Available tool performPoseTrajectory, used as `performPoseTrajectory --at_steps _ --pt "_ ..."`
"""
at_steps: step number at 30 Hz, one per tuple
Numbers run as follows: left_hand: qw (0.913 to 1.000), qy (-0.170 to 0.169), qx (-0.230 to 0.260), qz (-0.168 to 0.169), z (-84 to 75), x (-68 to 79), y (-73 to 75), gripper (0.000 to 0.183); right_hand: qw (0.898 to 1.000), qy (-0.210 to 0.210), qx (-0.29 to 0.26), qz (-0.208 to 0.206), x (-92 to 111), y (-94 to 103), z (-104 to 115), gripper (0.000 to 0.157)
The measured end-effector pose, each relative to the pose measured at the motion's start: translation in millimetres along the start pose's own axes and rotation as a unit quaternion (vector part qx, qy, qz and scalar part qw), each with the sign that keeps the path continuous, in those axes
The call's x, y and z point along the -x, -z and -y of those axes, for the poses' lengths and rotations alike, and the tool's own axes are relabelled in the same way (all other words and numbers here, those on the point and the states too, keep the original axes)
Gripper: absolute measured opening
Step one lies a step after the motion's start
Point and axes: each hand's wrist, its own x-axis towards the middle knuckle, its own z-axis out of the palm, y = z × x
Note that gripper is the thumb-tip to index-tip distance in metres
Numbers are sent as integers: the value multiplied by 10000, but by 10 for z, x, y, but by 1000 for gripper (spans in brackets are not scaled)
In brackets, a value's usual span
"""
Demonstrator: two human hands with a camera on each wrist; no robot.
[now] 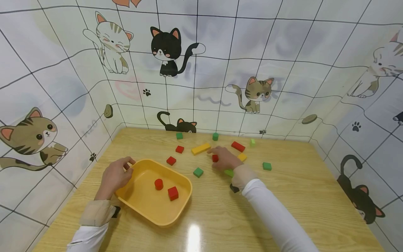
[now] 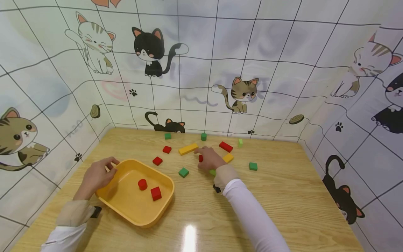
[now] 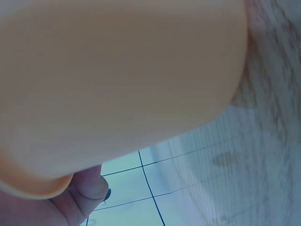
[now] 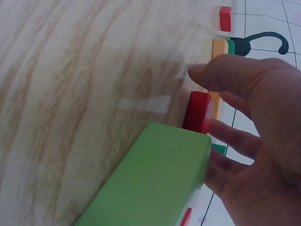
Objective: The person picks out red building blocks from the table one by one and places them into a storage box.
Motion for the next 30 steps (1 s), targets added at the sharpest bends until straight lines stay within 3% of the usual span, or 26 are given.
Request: performPoseTrajectory --at_steps 13,30 --pt "10000 32 61 0 18 -3 -12 23 9979 264 245 -533 -50 -70 18 32" --pt "10000 6 31 -94 27 -8 -20 23 9972 108 -139 -721 -42 -62 46 28"
